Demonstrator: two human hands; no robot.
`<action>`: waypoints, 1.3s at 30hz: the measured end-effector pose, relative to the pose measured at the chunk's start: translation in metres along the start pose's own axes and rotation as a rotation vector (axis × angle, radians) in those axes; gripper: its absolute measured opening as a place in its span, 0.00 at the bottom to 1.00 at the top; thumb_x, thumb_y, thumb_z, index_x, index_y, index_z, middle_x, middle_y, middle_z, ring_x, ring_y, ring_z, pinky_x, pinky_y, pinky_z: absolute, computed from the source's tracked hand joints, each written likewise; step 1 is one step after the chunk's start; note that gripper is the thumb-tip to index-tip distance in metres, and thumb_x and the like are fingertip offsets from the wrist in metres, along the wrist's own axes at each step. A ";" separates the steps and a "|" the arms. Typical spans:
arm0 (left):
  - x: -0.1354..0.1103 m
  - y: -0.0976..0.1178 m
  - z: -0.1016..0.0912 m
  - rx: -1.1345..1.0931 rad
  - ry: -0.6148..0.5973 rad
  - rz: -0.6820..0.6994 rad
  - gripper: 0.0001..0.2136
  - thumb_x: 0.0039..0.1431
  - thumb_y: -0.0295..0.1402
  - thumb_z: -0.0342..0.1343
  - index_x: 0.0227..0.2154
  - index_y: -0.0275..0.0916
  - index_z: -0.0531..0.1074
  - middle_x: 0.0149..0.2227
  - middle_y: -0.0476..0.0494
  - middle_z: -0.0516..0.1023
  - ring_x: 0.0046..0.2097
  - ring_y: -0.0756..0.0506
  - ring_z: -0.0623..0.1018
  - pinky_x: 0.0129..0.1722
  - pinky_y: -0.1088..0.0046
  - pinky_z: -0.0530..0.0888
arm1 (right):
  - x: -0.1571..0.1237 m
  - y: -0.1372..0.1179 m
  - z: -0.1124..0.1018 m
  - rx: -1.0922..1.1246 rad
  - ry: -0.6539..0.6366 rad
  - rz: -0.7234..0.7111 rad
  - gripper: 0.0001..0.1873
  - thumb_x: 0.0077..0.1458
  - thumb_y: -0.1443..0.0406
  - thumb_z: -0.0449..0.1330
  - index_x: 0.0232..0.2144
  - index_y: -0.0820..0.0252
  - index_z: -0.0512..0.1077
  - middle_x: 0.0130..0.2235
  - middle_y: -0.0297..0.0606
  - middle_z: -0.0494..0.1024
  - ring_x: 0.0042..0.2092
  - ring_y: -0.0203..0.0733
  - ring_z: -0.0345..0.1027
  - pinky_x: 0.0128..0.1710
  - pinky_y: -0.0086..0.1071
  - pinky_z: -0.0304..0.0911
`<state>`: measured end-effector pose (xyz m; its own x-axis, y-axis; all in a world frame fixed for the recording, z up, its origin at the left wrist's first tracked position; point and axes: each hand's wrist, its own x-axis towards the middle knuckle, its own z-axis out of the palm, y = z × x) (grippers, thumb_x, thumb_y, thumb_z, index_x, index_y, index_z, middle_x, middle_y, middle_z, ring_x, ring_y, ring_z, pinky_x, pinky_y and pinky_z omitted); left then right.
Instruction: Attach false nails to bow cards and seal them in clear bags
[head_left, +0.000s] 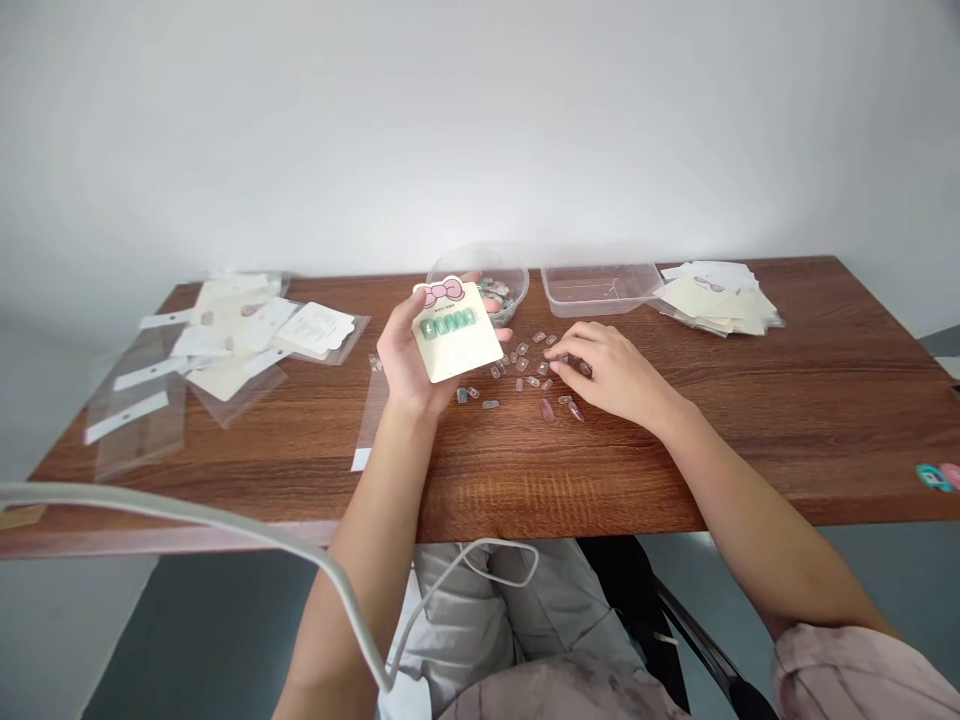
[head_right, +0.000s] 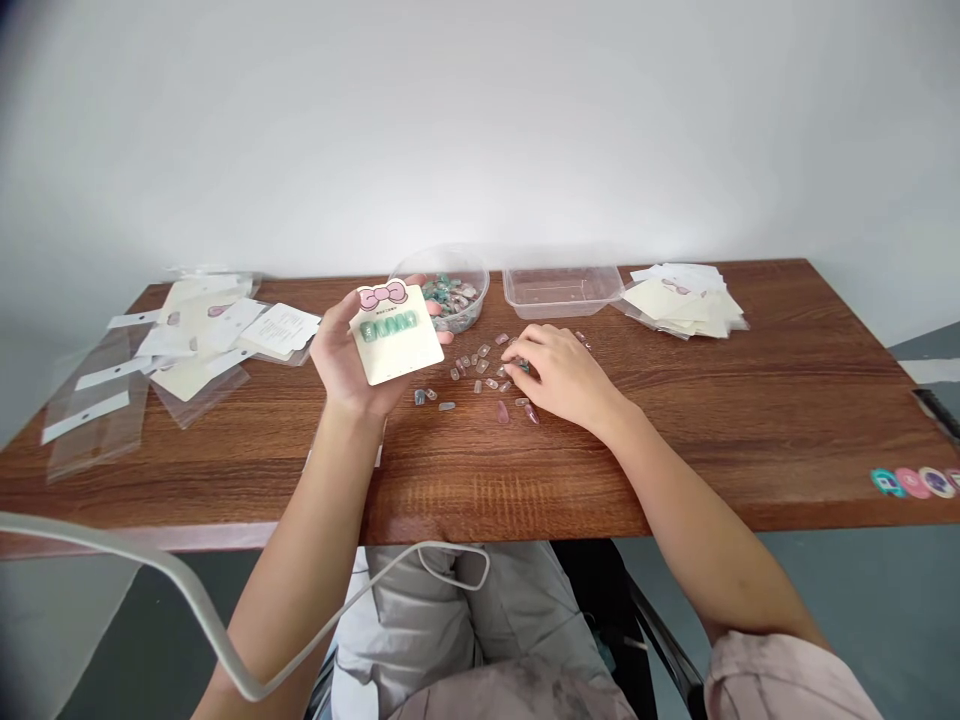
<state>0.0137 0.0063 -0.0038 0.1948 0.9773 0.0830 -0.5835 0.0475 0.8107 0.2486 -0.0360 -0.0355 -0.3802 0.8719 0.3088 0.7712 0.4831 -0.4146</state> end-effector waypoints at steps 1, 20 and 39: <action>0.000 0.000 0.000 0.013 0.013 0.011 0.16 0.63 0.45 0.54 0.40 0.38 0.78 0.46 0.36 0.82 0.48 0.36 0.83 0.45 0.54 0.83 | 0.000 -0.001 0.000 -0.001 -0.045 -0.016 0.07 0.67 0.65 0.59 0.41 0.57 0.79 0.43 0.42 0.80 0.46 0.50 0.74 0.50 0.48 0.66; -0.003 0.003 0.002 0.033 0.048 -0.041 0.20 0.59 0.47 0.55 0.45 0.38 0.79 0.43 0.36 0.83 0.51 0.32 0.83 0.46 0.54 0.83 | -0.001 0.001 0.023 -0.185 -0.013 -0.114 0.14 0.70 0.64 0.56 0.52 0.56 0.78 0.52 0.47 0.76 0.53 0.54 0.70 0.52 0.50 0.65; -0.005 -0.001 0.002 0.014 -0.017 -0.103 0.25 0.58 0.47 0.57 0.51 0.33 0.78 0.41 0.34 0.85 0.46 0.32 0.85 0.43 0.56 0.83 | 0.017 -0.002 0.050 -0.203 0.092 -0.009 0.07 0.65 0.62 0.64 0.41 0.56 0.82 0.42 0.43 0.80 0.46 0.53 0.73 0.45 0.46 0.67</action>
<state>0.0149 0.0014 -0.0041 0.2665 0.9638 0.0089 -0.5487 0.1441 0.8235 0.2156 -0.0182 -0.0723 -0.3468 0.8519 0.3924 0.8585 0.4568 -0.2329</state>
